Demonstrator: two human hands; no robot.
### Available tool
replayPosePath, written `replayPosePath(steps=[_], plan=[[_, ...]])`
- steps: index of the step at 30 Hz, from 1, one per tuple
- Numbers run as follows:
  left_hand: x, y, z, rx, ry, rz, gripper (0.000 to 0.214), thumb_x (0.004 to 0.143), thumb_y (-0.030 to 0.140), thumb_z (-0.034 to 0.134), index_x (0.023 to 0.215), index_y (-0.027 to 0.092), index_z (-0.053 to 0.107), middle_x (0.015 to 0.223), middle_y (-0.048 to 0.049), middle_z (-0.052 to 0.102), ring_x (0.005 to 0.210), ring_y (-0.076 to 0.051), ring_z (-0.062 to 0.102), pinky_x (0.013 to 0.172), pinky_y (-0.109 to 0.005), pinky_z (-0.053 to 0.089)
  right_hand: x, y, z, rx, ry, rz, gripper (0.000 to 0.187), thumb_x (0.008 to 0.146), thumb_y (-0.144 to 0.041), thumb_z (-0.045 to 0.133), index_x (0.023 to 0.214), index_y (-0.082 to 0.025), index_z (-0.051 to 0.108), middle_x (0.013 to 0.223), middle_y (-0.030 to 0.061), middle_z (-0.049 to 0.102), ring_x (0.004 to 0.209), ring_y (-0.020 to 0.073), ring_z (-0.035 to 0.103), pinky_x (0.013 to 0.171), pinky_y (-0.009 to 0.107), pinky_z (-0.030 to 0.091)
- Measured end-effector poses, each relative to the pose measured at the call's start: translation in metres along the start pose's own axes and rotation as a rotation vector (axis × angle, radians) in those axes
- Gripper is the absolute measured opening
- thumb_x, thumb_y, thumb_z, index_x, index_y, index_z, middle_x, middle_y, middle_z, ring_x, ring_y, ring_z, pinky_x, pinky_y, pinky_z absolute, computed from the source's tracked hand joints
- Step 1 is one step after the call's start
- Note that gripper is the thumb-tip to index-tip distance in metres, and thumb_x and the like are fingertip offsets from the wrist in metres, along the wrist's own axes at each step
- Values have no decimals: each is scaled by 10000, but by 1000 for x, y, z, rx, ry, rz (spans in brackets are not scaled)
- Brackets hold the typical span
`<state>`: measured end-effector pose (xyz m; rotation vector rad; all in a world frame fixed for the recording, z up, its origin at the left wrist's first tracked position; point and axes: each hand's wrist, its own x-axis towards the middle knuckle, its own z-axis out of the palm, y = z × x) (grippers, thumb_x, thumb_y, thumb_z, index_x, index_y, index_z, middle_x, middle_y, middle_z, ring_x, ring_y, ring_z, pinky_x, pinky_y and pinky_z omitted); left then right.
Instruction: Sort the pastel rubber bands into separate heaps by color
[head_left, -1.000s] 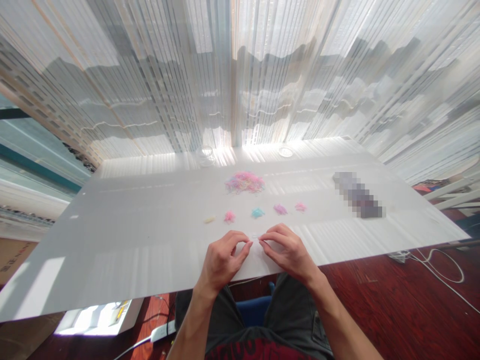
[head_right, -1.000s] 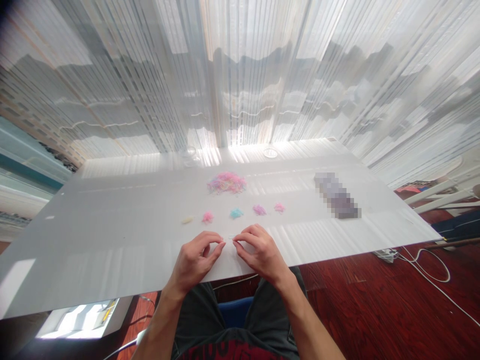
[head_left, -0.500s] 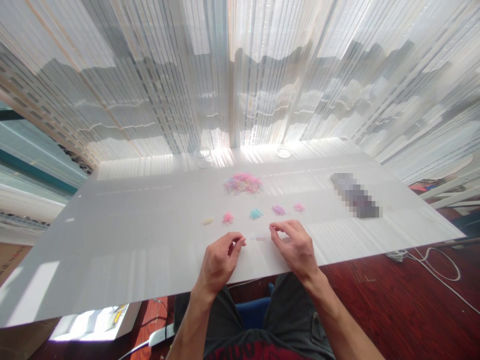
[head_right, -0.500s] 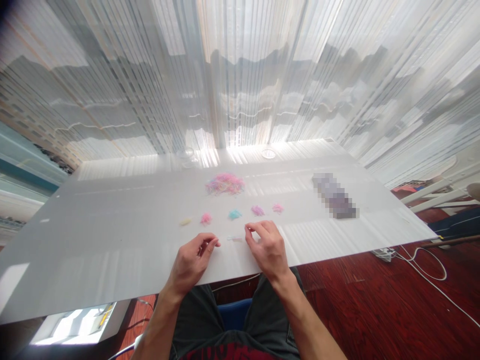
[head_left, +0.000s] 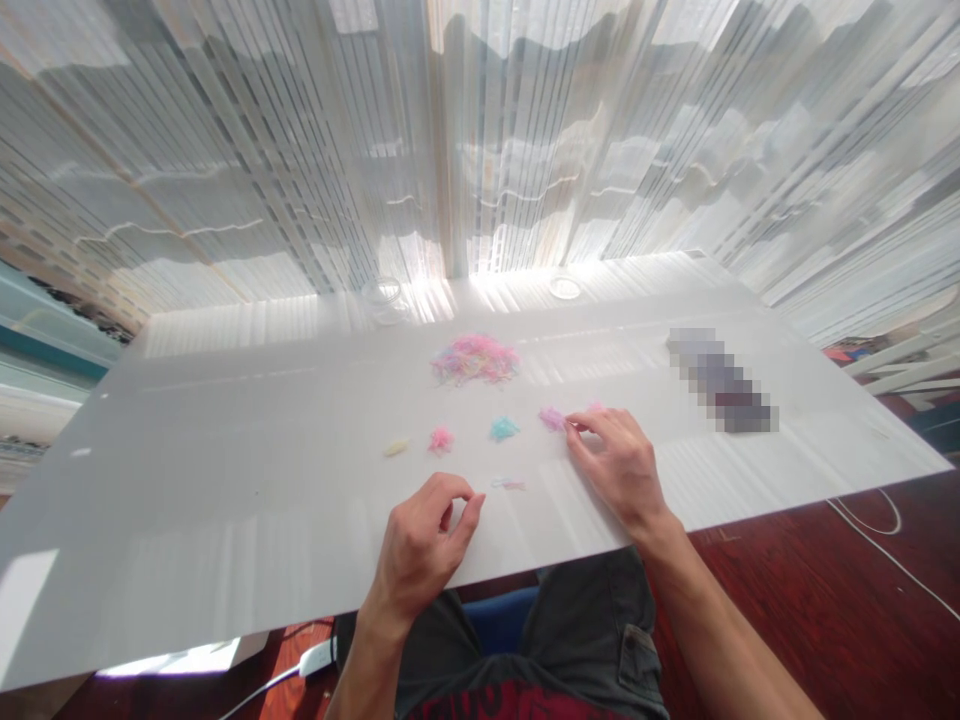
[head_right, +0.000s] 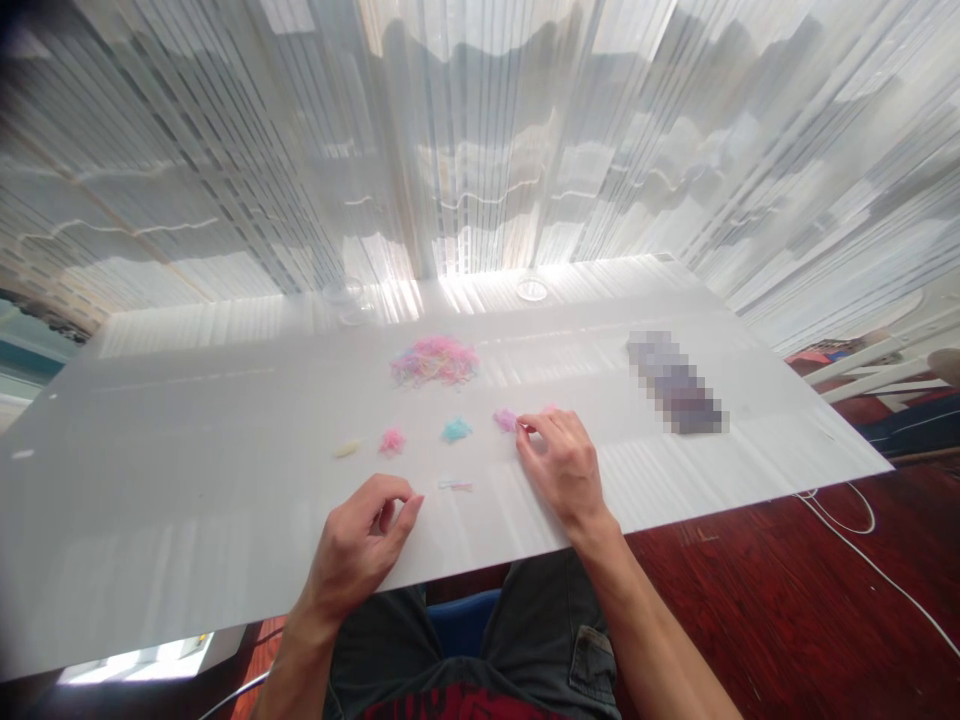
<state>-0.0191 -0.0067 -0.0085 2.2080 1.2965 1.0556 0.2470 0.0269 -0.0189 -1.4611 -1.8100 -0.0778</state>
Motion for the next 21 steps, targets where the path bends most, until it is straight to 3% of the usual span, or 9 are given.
replayPosePath(steps=[3,11,21], plan=[[1,0,-2,-24,-32,-8,111,1012,212,547,912,200,594,869,-23,682,621,-106,544,609,-218,483,-1,-1,-1,5,11,23,119,967,-179,613,945,-236,714,841,57,726,840,254,643,811,416,534],[-6,-2,-6,-71,-69,-114,117,1026,274,540,975,254,642,822,-1,744,662,-143,690,615,-226,550,1,-8,-7,51,-39,120,145,959,-148,619,985,-257,710,862,49,726,864,258,651,844,445,556],[-6,0,-6,-44,-72,-161,109,1050,270,497,993,285,589,717,49,727,581,-131,686,537,-228,537,1,-11,-10,105,-98,161,210,938,-132,645,1094,-266,691,913,54,728,895,258,658,853,455,561]])
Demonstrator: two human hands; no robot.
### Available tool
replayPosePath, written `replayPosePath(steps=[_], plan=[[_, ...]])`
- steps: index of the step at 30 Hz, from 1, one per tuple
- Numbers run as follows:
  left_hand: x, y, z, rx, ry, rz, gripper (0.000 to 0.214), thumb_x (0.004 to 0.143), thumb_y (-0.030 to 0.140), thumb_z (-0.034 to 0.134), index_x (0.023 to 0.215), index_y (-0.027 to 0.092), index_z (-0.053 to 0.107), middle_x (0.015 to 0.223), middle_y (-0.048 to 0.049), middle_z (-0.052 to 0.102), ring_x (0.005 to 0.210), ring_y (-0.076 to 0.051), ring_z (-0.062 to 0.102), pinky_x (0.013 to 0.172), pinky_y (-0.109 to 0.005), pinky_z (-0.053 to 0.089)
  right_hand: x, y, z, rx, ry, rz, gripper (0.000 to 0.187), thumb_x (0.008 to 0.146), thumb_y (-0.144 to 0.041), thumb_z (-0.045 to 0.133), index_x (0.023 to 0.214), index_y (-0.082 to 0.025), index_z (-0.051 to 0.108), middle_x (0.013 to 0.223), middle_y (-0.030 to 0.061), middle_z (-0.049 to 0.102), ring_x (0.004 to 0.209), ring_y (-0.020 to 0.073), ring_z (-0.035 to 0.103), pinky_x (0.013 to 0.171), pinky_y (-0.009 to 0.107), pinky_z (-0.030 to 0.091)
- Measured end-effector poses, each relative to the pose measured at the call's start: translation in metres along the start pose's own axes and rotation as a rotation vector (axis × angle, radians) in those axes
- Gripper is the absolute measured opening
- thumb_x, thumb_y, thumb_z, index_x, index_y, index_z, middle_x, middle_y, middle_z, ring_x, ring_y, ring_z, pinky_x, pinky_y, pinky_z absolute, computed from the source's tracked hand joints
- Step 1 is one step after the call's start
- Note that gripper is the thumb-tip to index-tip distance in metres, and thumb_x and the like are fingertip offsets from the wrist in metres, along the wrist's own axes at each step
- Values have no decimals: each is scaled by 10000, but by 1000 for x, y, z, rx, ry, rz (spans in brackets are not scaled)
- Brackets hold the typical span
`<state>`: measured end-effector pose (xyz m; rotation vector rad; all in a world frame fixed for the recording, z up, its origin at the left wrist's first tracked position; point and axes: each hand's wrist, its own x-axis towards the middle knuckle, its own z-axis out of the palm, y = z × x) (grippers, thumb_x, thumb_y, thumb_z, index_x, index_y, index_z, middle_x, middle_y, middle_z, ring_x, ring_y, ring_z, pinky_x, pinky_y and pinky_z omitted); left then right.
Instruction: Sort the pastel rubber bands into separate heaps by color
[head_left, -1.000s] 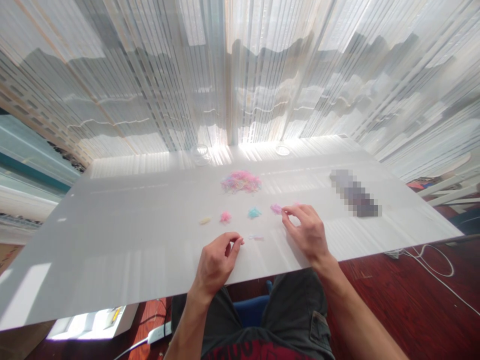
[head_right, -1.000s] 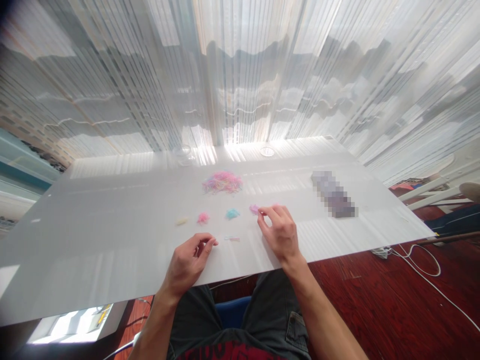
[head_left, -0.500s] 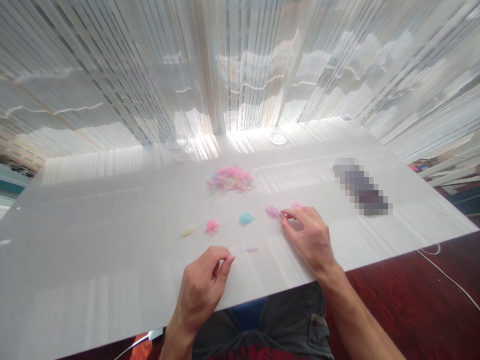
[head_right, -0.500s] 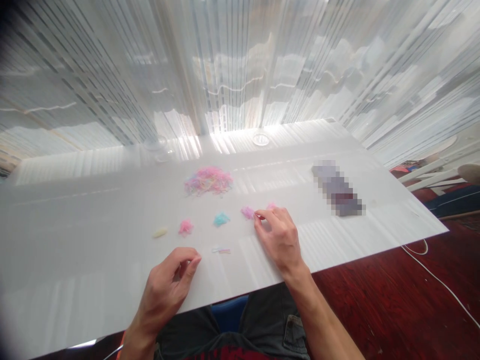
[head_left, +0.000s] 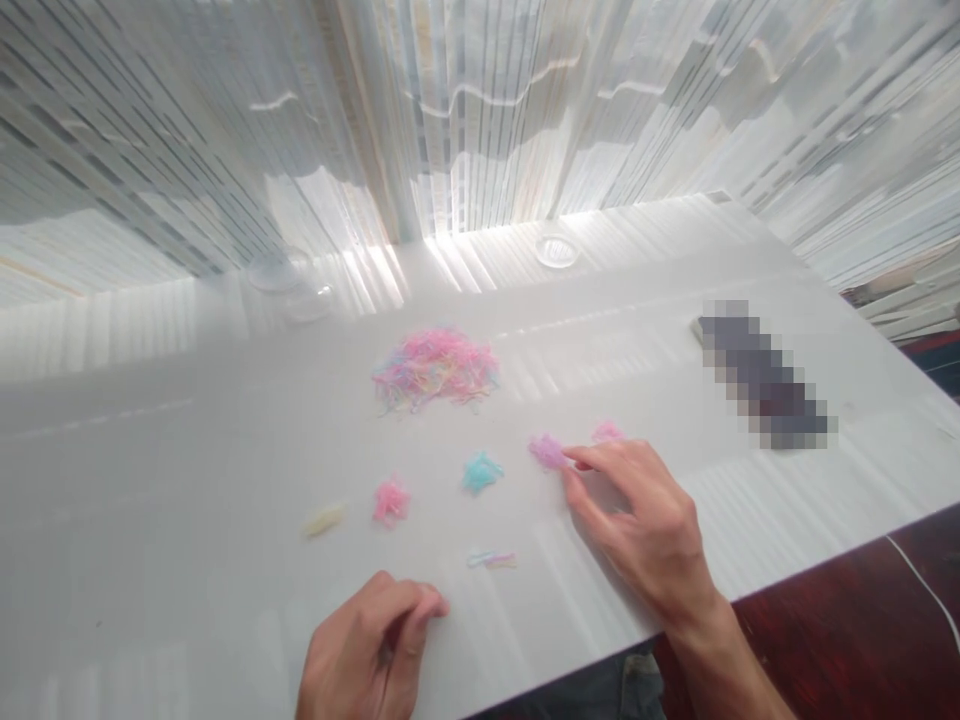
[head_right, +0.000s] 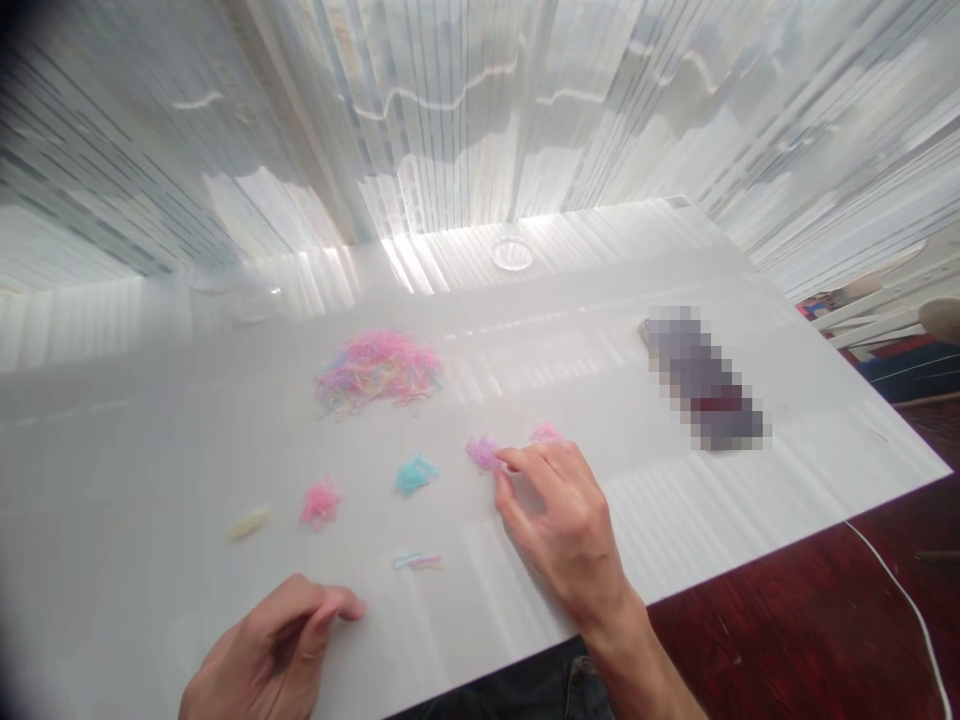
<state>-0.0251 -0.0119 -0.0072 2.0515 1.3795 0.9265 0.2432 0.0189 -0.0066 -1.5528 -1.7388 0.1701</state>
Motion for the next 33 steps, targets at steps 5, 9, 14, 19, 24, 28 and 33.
replayPosePath(steps=[5,9,14,19,24,28,33], plan=[[1,-1,3,-3,37,4,77,1036,239,548,996,236,614,783,28,738,654,-116,698,644,-211,560,3,0,-3,3,74,-20,143,936,-133,639,1029,-218,709,884,40,705,818,202,652,766,368,565],[5,-3,5,48,43,77,81,1014,254,596,980,213,657,766,13,699,598,-116,620,607,-222,513,3,-1,-4,34,134,-62,98,945,-136,639,967,-200,709,793,13,665,718,163,602,722,323,539],[8,-5,7,15,21,151,94,1011,230,580,978,201,663,964,-39,723,643,-109,597,619,-222,500,-9,-22,0,155,44,-140,113,962,-140,610,977,-203,702,790,17,663,743,169,617,713,307,530],[7,-9,9,-13,0,108,149,1020,260,548,942,200,659,868,-14,722,643,-115,616,623,-224,497,-24,-40,17,229,-125,-239,97,955,-165,630,991,-211,707,882,50,705,850,208,643,775,341,552],[7,-6,8,60,36,75,181,1017,293,549,907,203,662,766,14,692,609,-125,601,606,-236,479,-27,-35,29,153,-172,-252,123,927,-164,661,1021,-220,715,920,67,686,887,236,629,814,393,553],[11,-3,11,222,34,153,136,1001,285,583,1013,204,690,892,-21,707,795,-172,660,725,-271,518,-27,-32,31,139,-183,-262,82,923,-176,682,972,-228,721,908,56,680,885,233,623,818,389,544],[14,-2,20,319,26,176,119,958,284,673,1042,269,756,916,-3,699,834,-171,675,744,-264,517,-25,-31,35,113,-193,-278,61,916,-170,703,897,-225,723,858,41,674,849,227,610,812,381,524]])
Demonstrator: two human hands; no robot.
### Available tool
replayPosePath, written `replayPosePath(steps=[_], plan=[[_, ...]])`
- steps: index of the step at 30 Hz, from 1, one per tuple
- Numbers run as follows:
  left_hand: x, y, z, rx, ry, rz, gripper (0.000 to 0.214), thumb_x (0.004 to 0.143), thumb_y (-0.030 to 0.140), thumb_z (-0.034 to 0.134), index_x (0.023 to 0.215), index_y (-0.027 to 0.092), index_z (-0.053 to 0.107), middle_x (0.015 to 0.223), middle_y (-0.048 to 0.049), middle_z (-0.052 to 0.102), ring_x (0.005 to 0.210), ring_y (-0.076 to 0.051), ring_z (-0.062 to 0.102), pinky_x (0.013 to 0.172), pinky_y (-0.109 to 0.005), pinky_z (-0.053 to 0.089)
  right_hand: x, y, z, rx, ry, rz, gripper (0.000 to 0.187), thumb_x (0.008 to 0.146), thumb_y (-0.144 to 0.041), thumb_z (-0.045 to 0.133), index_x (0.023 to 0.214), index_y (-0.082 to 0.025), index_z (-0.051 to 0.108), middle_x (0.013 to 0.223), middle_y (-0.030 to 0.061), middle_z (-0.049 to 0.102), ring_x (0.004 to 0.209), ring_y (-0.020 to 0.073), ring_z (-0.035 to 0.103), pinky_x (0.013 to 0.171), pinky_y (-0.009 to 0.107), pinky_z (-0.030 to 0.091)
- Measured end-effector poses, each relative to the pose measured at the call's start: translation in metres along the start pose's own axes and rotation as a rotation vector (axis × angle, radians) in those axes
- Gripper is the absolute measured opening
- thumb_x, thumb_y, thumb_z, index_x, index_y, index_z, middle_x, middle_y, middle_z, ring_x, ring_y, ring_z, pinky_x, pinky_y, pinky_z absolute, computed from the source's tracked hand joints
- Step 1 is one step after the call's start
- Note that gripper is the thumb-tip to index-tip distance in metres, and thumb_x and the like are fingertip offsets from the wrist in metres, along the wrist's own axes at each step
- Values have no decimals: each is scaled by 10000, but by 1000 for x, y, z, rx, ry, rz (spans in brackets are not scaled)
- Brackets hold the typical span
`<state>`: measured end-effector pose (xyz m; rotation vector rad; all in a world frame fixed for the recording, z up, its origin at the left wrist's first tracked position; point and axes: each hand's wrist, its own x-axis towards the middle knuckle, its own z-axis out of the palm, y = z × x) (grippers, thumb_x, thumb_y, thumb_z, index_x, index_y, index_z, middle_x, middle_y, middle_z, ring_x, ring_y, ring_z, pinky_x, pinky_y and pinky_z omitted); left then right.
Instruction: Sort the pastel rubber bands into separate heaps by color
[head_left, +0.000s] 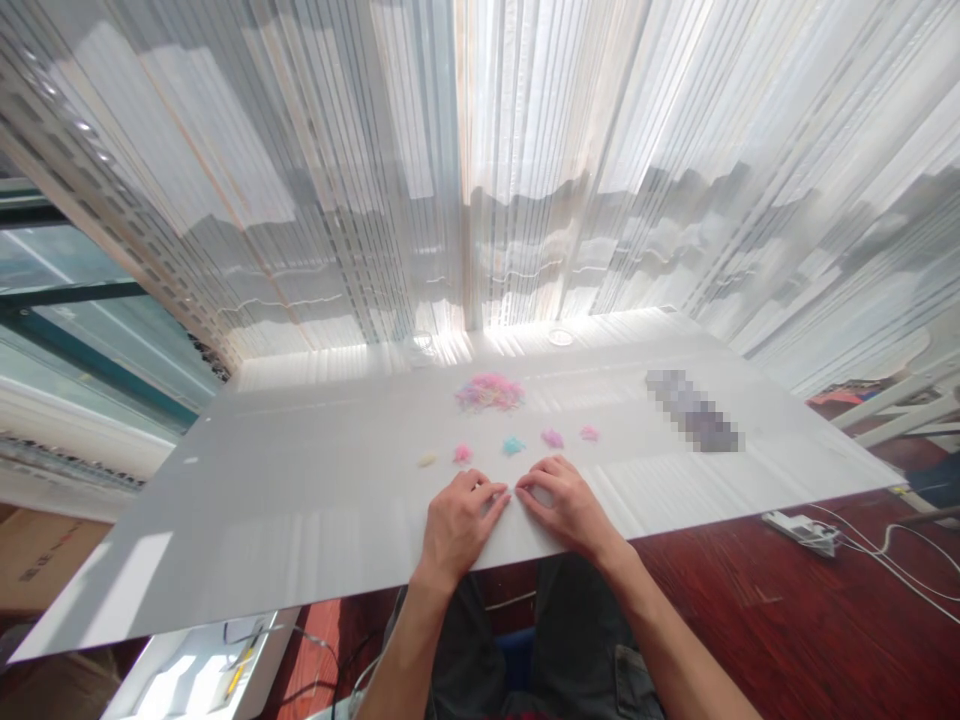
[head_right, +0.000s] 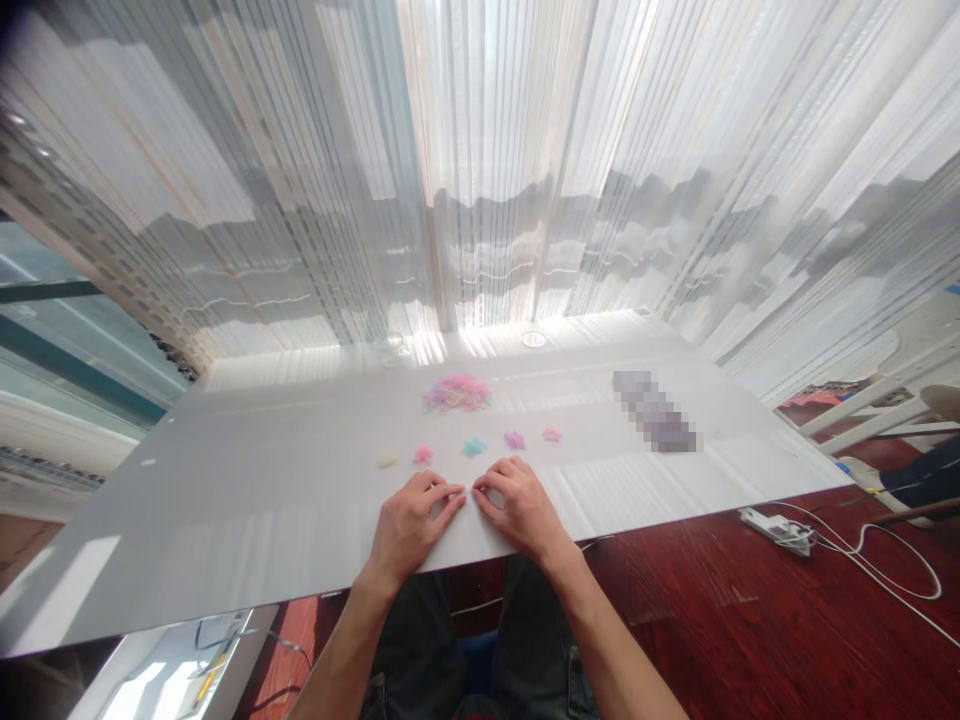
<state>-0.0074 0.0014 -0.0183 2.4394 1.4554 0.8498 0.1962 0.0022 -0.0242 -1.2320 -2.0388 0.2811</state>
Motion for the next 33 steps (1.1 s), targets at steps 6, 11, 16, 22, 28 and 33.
replayPosePath(steps=[6,11,16,22,28,33], plan=[[1,4,2,30,21,-15,137,1000,256,594,961,234,724,923,-6,712,782,-163,671,710,-257,504,-1,2,2,10,7,-1,69,936,-190,673,919,-230,726,874,48,686,859,230,616,824,388,517],[0,2,1,-60,47,-15,177,1033,246,499,967,196,655,887,-23,716,720,-163,673,718,-270,519,-2,3,0,48,0,1,65,929,-217,683,981,-232,720,909,52,703,889,233,640,837,386,526],[1,2,1,-80,67,-46,209,1041,273,472,977,200,658,842,-23,731,687,-162,680,707,-272,533,-1,5,0,31,12,-11,56,925,-210,689,966,-226,724,890,49,706,858,222,651,811,369,537],[1,3,-2,-119,66,-88,180,1016,259,510,980,205,678,850,-23,747,690,-163,693,696,-269,544,2,1,0,2,5,-4,62,908,-166,708,909,-226,724,856,34,694,837,227,644,802,386,541],[1,2,-3,-173,67,-120,136,975,238,561,969,214,695,858,-4,754,644,-142,658,672,-255,538,3,0,-2,23,13,0,79,918,-156,688,903,-227,719,854,35,695,832,224,645,786,377,539],[1,1,-3,-239,88,-158,127,950,241,588,965,214,712,851,-2,751,616,-126,628,644,-238,527,3,0,-4,58,-5,11,77,933,-167,669,899,-220,714,860,39,701,843,228,642,792,382,534]])
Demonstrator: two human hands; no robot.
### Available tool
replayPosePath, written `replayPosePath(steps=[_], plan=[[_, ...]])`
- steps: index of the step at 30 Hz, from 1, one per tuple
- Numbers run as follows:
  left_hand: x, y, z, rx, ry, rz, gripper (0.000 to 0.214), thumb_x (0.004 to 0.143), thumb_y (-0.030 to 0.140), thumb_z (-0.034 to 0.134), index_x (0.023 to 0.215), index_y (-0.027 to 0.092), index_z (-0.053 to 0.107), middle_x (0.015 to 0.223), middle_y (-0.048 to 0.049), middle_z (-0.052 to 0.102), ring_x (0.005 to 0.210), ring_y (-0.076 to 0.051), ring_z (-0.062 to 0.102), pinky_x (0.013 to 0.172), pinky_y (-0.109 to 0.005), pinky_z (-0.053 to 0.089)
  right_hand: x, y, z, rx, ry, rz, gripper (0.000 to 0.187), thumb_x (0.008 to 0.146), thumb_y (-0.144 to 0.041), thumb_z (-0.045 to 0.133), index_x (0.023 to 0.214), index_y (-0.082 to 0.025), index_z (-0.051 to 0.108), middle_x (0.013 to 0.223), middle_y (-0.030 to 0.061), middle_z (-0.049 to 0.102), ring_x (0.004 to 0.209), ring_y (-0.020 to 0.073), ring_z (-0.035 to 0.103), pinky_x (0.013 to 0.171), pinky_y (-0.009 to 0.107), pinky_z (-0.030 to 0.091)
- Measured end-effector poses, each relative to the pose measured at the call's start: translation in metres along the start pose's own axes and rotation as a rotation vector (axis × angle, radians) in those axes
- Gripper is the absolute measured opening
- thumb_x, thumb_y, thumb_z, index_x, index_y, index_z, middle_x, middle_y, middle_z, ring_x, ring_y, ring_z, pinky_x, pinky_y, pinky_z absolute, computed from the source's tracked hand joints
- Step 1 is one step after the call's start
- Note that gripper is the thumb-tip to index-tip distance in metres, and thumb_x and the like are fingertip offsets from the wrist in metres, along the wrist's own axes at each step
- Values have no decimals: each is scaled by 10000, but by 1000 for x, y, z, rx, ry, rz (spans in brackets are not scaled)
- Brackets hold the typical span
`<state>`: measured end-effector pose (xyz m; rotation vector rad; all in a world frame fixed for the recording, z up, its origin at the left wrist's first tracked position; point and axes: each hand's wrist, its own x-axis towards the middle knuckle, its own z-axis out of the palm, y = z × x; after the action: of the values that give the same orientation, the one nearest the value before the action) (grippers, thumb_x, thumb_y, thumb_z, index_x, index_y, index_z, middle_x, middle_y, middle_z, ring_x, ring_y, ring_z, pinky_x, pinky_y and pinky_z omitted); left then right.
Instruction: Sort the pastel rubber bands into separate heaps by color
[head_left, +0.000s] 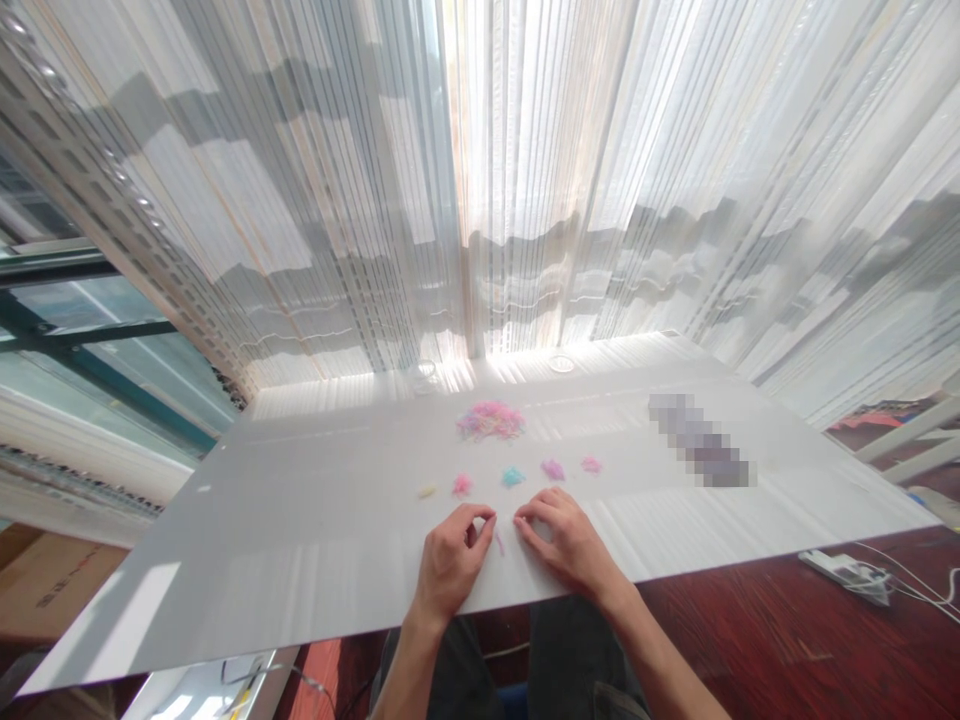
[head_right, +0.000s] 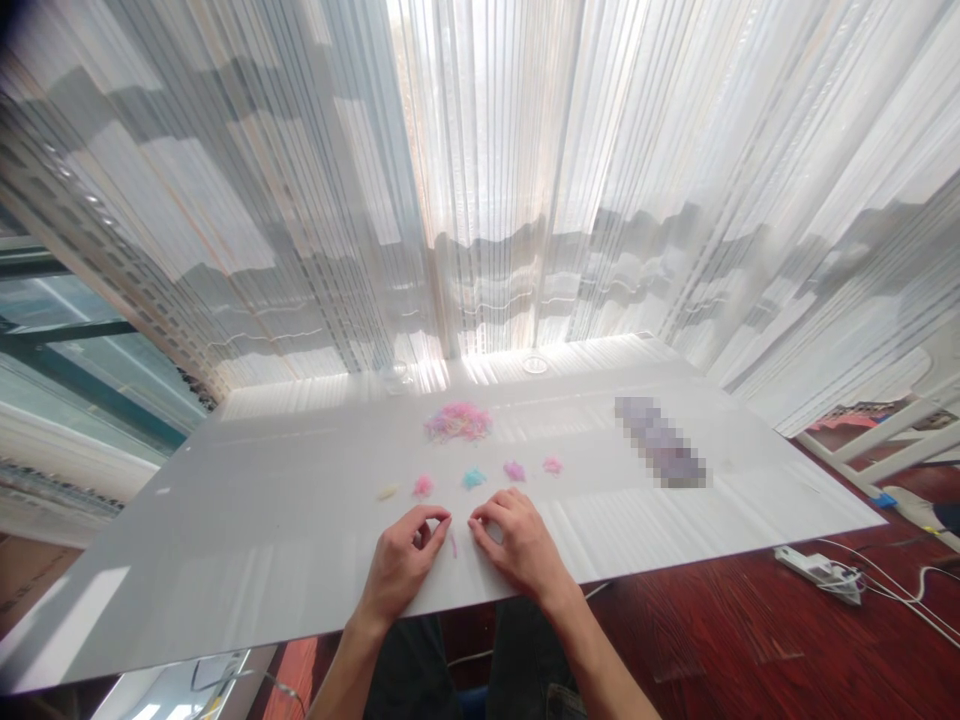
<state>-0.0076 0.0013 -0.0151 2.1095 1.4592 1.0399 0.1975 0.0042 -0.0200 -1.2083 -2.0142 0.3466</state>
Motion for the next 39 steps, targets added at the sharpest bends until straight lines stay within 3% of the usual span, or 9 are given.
replayPosePath(steps=[14,24,28,39], plan=[[-5,-3,2,-53,-39,23,113,957,227,592,982,234,702,840,12,728,599,-113,598,616,-218,509,-2,0,-3,54,23,30,111,974,-186,604,905,-224,681,835,43,689,814,227,649,771,379,544],[-6,3,-2,-98,-77,94,115,966,203,592,973,228,703,865,-3,743,600,-117,588,597,-215,497,-6,-6,-9,131,13,-38,123,957,-243,656,1073,-234,693,879,52,694,832,217,665,742,352,571],[-5,7,-5,-122,-132,112,126,970,206,590,976,227,714,875,-19,747,621,-123,609,595,-214,498,-6,-11,-11,126,33,-48,92,965,-224,644,1028,-238,710,844,46,693,799,209,666,710,344,575],[-6,4,-4,-161,-97,134,119,973,185,594,980,219,709,865,-20,739,590,-113,560,609,-222,494,-12,-18,-3,161,72,18,103,991,-214,601,989,-246,699,849,43,682,798,206,666,707,326,573]])
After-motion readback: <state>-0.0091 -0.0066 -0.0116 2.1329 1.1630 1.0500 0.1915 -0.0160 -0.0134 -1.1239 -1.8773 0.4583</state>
